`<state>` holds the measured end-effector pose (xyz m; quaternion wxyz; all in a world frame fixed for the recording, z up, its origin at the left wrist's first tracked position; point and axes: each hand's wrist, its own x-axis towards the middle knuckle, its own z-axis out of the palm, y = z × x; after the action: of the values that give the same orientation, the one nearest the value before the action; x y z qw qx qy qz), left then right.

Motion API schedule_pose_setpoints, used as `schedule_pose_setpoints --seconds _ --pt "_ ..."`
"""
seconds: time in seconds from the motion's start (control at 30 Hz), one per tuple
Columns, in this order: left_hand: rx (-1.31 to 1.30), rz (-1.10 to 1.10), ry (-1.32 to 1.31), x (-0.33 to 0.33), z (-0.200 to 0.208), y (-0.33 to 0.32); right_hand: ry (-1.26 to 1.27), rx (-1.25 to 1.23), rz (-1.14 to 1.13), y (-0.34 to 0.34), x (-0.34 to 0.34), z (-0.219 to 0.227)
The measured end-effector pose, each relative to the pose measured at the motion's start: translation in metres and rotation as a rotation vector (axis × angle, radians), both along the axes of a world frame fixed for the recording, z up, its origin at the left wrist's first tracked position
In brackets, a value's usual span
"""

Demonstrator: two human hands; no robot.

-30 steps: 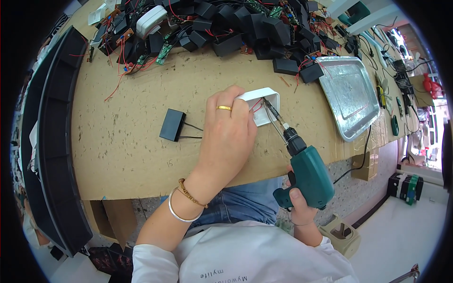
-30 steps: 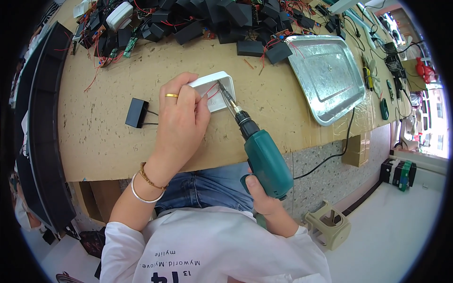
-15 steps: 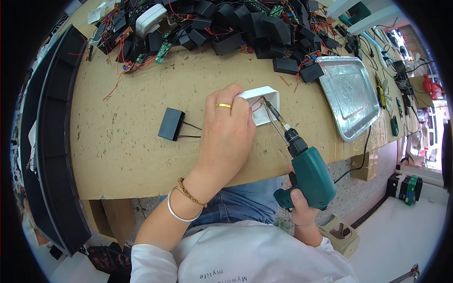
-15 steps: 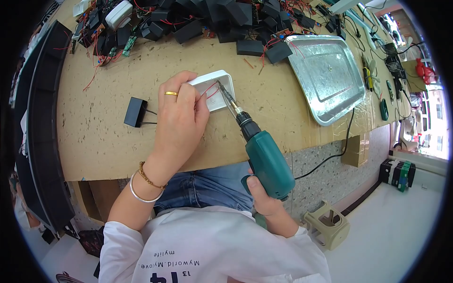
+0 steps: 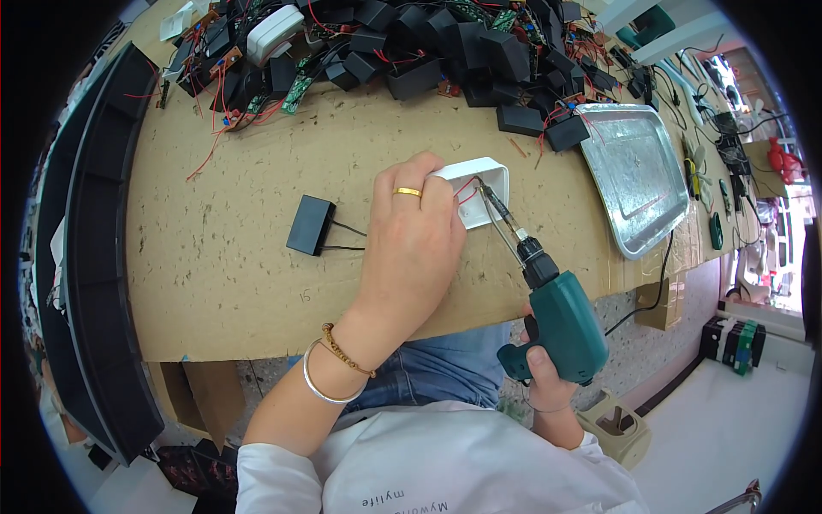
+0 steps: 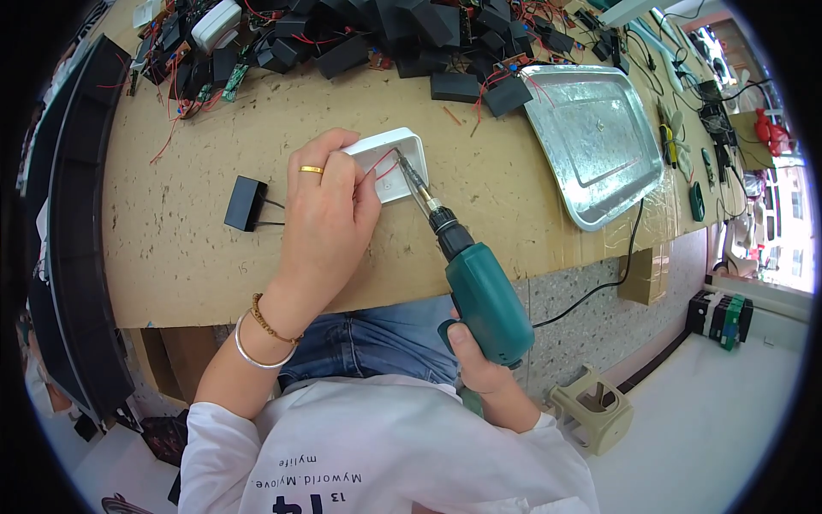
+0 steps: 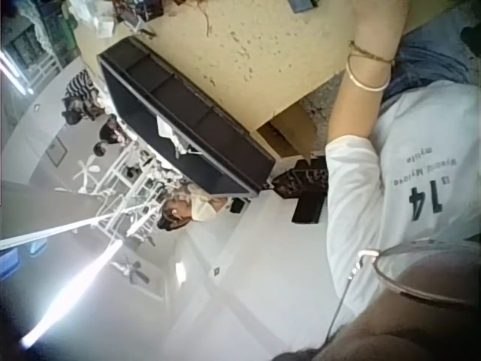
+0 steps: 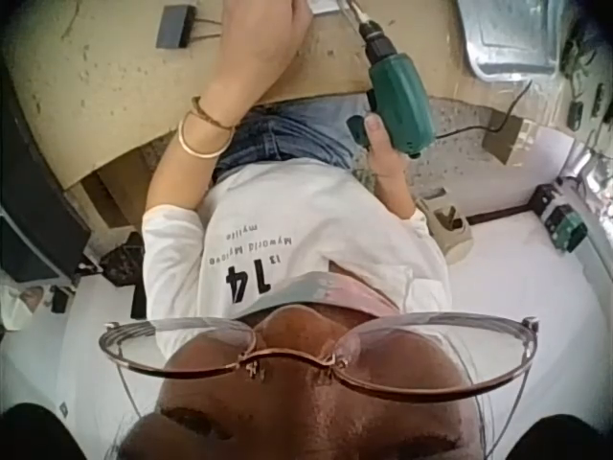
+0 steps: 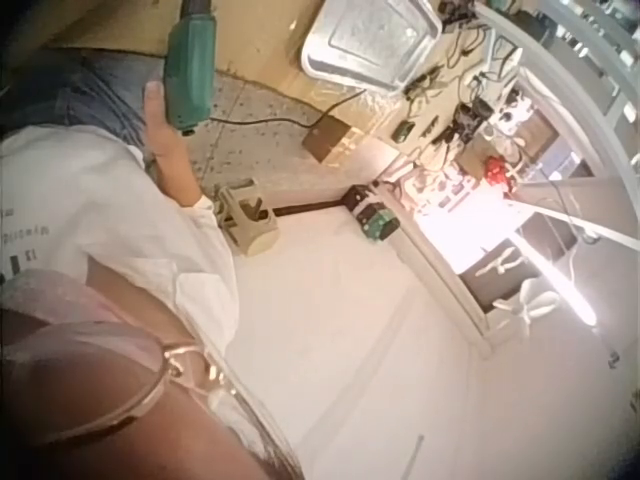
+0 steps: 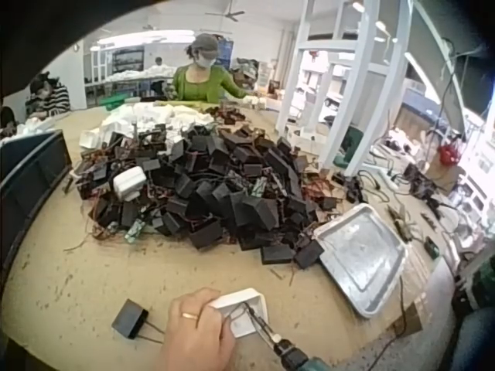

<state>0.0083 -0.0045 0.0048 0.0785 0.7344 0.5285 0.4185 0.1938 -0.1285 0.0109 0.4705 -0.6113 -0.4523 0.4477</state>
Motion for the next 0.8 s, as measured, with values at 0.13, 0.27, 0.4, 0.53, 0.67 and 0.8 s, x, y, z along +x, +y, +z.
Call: schedule_pose_setpoints --seconds 0.13,0.27,0.4,0.53,0.67,0.8 --pt "-0.002 -0.008 -0.001 0.0005 0.0004 -0.0003 0.019 0.006 -0.017 -0.0007 -0.0002 -0.0013" --pt "0.012 -0.012 0.002 0.0006 0.0013 -0.0004 0.000 0.005 -0.010 -0.0008 0.0005 -0.0020" --pt "0.021 -0.013 0.004 0.0003 0.0005 -0.0004 0.006 -0.003 0.006 -0.0010 0.0007 -0.0012" --pt "0.015 -0.017 0.003 0.0006 0.0014 -0.0004 -0.003 -0.015 0.017 -0.0015 0.0026 -0.0009" --pt "0.009 -0.016 0.000 0.0005 0.0017 -0.0006 -0.016 -0.007 0.015 -0.0022 0.0032 -0.0022" --pt "0.003 -0.015 0.002 0.0001 0.0014 -0.0005 -0.009 0.009 0.011 -0.0032 0.0049 -0.0040"
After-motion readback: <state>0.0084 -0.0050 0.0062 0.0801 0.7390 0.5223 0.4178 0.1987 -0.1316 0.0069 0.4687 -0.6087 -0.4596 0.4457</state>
